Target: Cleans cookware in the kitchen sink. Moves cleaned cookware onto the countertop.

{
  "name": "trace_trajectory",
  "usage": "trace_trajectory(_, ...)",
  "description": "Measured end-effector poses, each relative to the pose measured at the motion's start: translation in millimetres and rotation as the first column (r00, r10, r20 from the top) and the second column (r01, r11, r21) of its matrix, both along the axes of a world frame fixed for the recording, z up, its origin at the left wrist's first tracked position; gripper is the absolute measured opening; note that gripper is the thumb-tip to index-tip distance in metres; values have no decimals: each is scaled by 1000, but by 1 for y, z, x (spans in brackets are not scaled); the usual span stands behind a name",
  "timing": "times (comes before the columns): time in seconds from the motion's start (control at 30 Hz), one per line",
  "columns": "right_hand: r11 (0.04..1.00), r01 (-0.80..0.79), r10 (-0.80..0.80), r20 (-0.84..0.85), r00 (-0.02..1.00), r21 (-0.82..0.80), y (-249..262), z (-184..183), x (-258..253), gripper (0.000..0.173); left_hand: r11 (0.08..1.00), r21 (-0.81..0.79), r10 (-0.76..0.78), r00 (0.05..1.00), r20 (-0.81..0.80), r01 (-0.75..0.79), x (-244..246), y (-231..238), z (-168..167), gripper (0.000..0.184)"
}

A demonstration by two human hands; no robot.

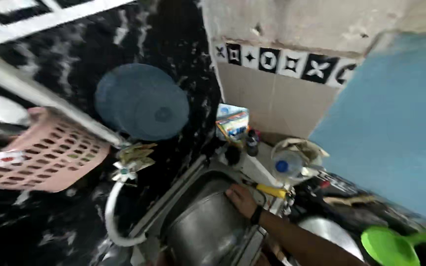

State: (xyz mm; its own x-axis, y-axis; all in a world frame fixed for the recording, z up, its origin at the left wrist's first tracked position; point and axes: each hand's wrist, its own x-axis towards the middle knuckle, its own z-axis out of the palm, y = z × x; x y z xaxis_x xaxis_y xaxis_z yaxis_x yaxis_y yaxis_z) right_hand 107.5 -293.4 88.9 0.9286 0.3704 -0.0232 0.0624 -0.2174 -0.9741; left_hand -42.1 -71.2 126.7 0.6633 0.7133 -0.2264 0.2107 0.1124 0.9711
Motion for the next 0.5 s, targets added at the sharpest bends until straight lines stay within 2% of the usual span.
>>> trace_trajectory(0.03, 1000, 17, -17, 184, 983, 4, 1, -8, -10, 46, 996, -18, -82, 996, 17, 83, -6, 3, 9, 66)
trace_trajectory(0.1, 1000, 6, -6, 497, 868, 3, 5, -5, -20, 49, 985, -13, -170, 981, 90, 172, -8, 9, 25, 53)
trace_trajectory(0.17, 995, -67, 97, 609, 787, -73, 1, 28, -26, 41, 964, -119, -212, 960, 183, 236, -14, 21, 38, 39)
trace_trajectory(0.2, 986, -111, 163, 590, 791, -123, -2, 51, -30, 37, 955, -152, -222, 954, 200, 254, -23, 29, 40, 41)
trace_trajectory(0.27, 918, -275, 364, 337, 868, -284, -3, 100, -40, 38, 966, -125, -197, 956, 217, 228, -55, 49, 41, 43)
trace_trajectory(0.3, 891, -317, 398, 226, 889, -325, -2, 122, -46, 39, 969, -72, -210, 944, 254, 235, -74, 59, 42, 45)
trace_trajectory(0.33, 901, -292, 361, 182, 915, -320, 0, 145, -55, 42, 968, 0, -240, 922, 305, 252, -89, 70, 47, 47)
trace_trajectory(0.37, 949, -224, 270, 206, 941, -223, 3, 163, -65, 44, 961, 82, -275, 897, 345, 263, -104, 82, 55, 50)
trace_trajectory(0.4, 985, -168, 153, 234, 960, 45, 10, 170, -74, 40, 954, 151, -299, 876, 378, 260, -119, 94, 64, 51)
trace_trajectory(0.43, 894, -147, 72, 190, 979, 423, 24, 164, -79, 35, 944, 196, -323, 852, 411, 264, -136, 102, 69, 51)
trace_trajectory(0.47, 736, -21, 38, -10, 999, 677, 41, 149, -83, 40, 942, 210, -330, 837, 437, 262, -153, 106, 71, 51)
trace_trajectory(0.5, 662, 271, -32, -335, 942, 699, 59, 130, -88, 52, 941, 201, -336, 822, 459, 272, -165, 108, 68, 50)
